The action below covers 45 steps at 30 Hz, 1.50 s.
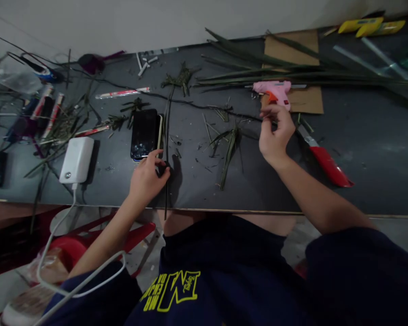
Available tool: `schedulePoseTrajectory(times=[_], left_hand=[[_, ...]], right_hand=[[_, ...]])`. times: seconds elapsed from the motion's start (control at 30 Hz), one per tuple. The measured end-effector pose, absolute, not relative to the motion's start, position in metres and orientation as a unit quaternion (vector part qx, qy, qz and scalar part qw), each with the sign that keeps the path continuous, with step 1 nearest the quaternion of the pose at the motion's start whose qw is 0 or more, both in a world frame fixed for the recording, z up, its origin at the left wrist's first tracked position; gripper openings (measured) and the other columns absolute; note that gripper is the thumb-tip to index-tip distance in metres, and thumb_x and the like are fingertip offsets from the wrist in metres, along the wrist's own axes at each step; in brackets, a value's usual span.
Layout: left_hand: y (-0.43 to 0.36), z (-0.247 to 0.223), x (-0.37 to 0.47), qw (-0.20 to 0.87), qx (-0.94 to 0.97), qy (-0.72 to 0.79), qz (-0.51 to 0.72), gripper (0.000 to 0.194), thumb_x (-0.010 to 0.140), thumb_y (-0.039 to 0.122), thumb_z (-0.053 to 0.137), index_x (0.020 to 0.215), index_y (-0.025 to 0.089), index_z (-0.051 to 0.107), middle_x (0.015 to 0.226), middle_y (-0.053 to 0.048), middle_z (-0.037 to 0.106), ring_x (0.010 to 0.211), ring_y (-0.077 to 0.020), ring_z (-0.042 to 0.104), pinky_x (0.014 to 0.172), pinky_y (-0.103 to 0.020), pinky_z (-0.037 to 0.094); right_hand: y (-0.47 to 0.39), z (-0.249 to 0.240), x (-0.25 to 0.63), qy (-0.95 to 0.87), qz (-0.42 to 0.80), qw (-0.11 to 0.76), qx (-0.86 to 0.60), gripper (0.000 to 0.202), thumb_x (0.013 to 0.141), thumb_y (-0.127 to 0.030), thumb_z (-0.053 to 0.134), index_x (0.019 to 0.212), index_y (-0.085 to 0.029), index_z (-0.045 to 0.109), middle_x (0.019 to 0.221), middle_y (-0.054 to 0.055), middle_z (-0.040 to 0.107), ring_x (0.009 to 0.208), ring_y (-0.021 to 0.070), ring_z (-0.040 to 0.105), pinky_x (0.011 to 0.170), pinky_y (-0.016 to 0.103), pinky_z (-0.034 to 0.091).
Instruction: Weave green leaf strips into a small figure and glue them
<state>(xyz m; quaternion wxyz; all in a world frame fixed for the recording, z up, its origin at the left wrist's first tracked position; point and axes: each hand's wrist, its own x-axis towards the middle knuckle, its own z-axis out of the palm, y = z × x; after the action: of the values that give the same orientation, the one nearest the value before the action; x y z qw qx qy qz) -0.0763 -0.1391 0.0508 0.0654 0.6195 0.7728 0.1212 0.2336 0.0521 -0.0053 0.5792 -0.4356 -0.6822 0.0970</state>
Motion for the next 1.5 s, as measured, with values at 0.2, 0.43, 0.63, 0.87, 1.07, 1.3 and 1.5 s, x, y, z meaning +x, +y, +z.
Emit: schedulePoseTrajectory(times=[0.2, 0.43, 0.63, 0.87, 1.07, 1.3, 1.5], left_hand=[[-0.123, 0.072, -0.073, 0.116, 0.539, 0.833, 0.051, 0.050, 0.085, 0.023, 0.062, 0.135, 0.024, 0.055, 0.103, -0.002, 0.080, 0.090, -0.0266, 0.076, 0.076, -0.035, 0.052], [-0.118, 0.089, -0.048, 0.086, 0.609, 0.781, 0.109, 0.029, 0.087, 0.026, 0.064, 0.116, 0.022, 0.070, 0.106, -0.005, 0.077, 0.085, -0.0201, 0.073, 0.077, -0.031, 0.051], [-0.145, 0.073, 0.034, 0.087, 0.672, 0.718, 0.159, 0.048, 0.089, 0.044, 0.071, 0.126, 0.013, 0.066, 0.131, -0.016, 0.069, 0.124, -0.0326, 0.066, 0.103, -0.045, 0.055], [-0.138, 0.057, 0.053, 0.095, 0.683, 0.716, 0.106, 0.024, 0.092, 0.026, 0.067, 0.112, 0.013, 0.074, 0.122, -0.013, 0.073, 0.118, -0.0323, 0.067, 0.101, -0.046, 0.056], [-0.141, 0.046, 0.024, 0.056, 0.666, 0.723, 0.176, 0.020, 0.092, 0.025, 0.069, 0.109, 0.015, 0.074, 0.111, -0.013, 0.077, 0.113, -0.0333, 0.068, 0.098, -0.048, 0.056], [-0.159, 0.036, 0.021, -0.005, 0.685, 0.661, 0.306, 0.016, 0.098, 0.027, 0.061, 0.106, 0.021, 0.073, 0.111, -0.008, 0.077, 0.108, -0.0229, 0.071, 0.102, -0.041, 0.056], [-0.163, 0.035, 0.029, 0.007, 0.680, 0.673, 0.291, 0.020, 0.093, 0.023, 0.069, 0.112, 0.019, 0.073, 0.112, -0.010, 0.077, 0.107, -0.0249, 0.070, 0.099, -0.043, 0.057]], right_hand=[[0.042, 0.004, 0.230, -0.701, 0.112, 0.573, -0.408, 0.032, 0.079, -0.007, 0.050, 0.099, -0.021, 0.071, 0.084, 0.003, 0.072, 0.079, 0.0177, 0.069, 0.072, 0.033, 0.057], [0.043, 0.002, 0.231, -0.703, 0.098, 0.560, -0.427, 0.035, 0.077, -0.008, 0.047, 0.100, -0.021, 0.070, 0.084, 0.002, 0.071, 0.074, 0.0172, 0.065, 0.067, 0.033, 0.055], [0.053, -0.007, 0.232, -0.710, 0.085, 0.533, -0.452, 0.039, 0.077, -0.004, 0.049, 0.108, -0.024, 0.064, 0.094, 0.001, 0.069, 0.089, 0.0166, 0.064, 0.085, 0.035, 0.058], [0.065, -0.001, 0.243, -0.687, 0.088, 0.475, -0.544, 0.033, 0.086, -0.003, 0.055, 0.112, -0.024, 0.058, 0.110, 0.003, 0.069, 0.104, 0.0164, 0.060, 0.104, 0.039, 0.052], [0.028, 0.032, 0.337, -0.674, 0.055, 0.421, -0.604, 0.019, 0.096, -0.021, 0.055, 0.114, -0.023, 0.060, 0.106, 0.006, 0.073, 0.092, 0.0172, 0.066, 0.085, 0.035, 0.054], [-0.030, 0.015, 0.421, -0.751, 0.002, 0.200, -0.629, 0.053, 0.089, -0.066, 0.061, 0.117, -0.022, 0.066, 0.096, 0.014, 0.073, 0.085, 0.0316, 0.068, 0.071, 0.045, 0.051], [-0.054, 0.034, 0.399, -0.742, -0.030, 0.202, -0.638, 0.040, 0.104, -0.048, 0.039, 0.132, -0.029, 0.060, 0.112, 0.017, 0.071, 0.107, 0.0432, 0.070, 0.087, 0.058, 0.057]])
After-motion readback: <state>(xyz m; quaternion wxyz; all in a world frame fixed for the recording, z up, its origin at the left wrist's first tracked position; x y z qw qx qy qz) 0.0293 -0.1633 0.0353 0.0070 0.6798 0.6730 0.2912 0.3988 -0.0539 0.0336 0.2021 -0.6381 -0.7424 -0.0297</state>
